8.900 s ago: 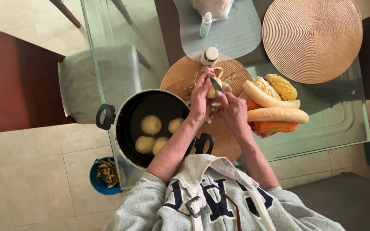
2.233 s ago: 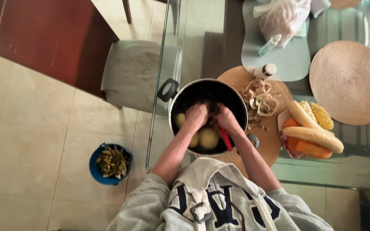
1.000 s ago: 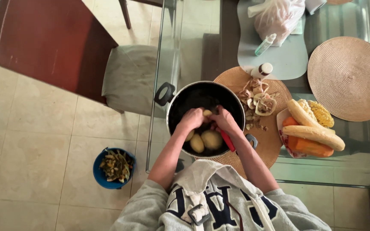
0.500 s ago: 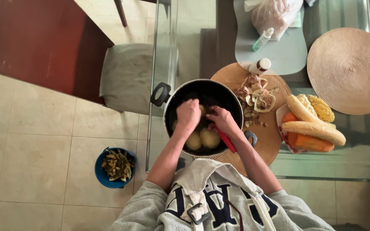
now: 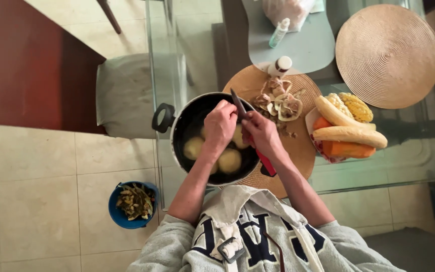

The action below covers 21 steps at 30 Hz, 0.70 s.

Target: The person peels potatoes with a small knife over a pot of water, letting peels fall onto the table, and places peeled potatoes into the pot. They then gather the peels by hand, carry them to a blue bowl on the floor, and finally handle plantains on the table.

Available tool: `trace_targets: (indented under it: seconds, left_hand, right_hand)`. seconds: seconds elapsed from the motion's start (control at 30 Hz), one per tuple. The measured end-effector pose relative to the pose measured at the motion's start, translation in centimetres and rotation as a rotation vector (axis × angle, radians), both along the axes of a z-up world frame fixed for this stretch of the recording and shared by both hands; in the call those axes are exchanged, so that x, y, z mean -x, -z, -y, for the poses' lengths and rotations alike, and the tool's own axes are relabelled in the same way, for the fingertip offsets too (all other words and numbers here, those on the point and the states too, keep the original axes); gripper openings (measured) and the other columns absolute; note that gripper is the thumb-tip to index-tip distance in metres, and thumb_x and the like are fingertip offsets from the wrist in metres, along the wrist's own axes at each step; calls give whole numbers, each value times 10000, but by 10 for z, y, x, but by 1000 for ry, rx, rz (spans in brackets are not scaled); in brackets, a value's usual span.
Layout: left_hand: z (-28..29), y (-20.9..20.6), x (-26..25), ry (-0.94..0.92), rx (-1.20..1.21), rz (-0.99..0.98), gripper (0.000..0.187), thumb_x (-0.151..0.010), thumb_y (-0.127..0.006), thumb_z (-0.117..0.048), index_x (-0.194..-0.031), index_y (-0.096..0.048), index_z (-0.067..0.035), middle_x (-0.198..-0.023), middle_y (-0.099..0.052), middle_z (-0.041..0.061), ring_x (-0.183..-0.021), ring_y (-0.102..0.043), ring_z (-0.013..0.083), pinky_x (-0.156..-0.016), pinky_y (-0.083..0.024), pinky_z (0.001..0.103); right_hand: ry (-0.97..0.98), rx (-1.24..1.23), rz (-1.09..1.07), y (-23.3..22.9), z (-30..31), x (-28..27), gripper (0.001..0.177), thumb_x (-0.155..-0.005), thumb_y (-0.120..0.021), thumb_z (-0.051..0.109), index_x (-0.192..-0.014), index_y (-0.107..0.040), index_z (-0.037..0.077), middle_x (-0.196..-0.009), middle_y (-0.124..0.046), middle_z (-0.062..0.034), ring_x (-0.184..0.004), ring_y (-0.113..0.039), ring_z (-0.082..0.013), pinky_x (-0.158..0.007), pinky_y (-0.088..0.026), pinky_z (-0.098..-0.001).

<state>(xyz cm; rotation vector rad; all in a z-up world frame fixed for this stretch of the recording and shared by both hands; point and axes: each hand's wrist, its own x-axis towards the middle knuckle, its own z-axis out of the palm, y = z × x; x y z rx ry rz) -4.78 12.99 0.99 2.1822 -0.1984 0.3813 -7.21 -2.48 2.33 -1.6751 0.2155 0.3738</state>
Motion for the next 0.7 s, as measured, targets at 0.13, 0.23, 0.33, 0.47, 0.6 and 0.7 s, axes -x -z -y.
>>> trace_targets:
  seconds: [0.13, 0.23, 0.33, 0.47, 0.6, 0.7]
  left_hand:
    - [25, -16, -10, 88, 133, -9, 35, -856, -653, -18, -856, -662, -52, -926, -669, 94, -842, -679, 314, -726, -542, 402]
    - [49, -23, -12, 191, 220, -1, 70, -848, -652, 13, -894, -641, -39, -965, -665, 107, -875, -691, 307, -754, -549, 389]
    - [75, -26, -18, 271, 221, -7, 147, -832, -625, 54, -955, -646, -23, -1100, -676, 139, -950, -676, 333, -794, -547, 402]
    - [103, -4, -23, 311, 53, 20, 253, -781, -627, 65, -1018, -670, -14, -1078, -667, 163, -1035, -645, 376, -894, -525, 444]
    - [120, 16, -22, 362, 62, -34, 304, -818, -555, 126, -1059, -677, -15, -1112, -677, 168, -1069, -650, 378, -927, -533, 444]
    - [126, 0, -22, 381, 59, 3, 324, -775, -559, 121, -1060, -666, 11, -1127, -674, 189, -1064, -642, 389, -914, -526, 449]
  right_hand:
    - [94, -51, 57, -18, 23, -1, 129, -1032, -590, 147, -1086, -650, 45, -699, -626, -13, -537, -562, -72, -454, -382, -242]
    - [230, 63, 243, -19, 43, 2, 133, -1062, -589, 131, -1126, -666, 44, -738, -650, -11, -606, -582, -56, -542, -457, -218]
    - [261, 149, 169, 6, 70, 0, 190, -1049, -614, 113, -1207, -674, 26, -783, -637, -11, -659, -531, -69, -570, -439, -237]
    - [256, 280, 296, 24, 100, 5, 364, -968, -649, 74, -1326, -611, 16, -866, -665, 4, -696, -585, -77, -604, -492, -243]
    - [248, 285, 101, 32, 113, 11, 358, -985, -635, 94, -1342, -636, 74, -714, -642, -19, -624, -563, -83, -589, -493, -257]
    - [281, 260, 173, 66, 127, 18, 284, -952, -656, 63, -1236, -666, 61, -728, -626, -8, -647, -555, -72, -588, -484, -265]
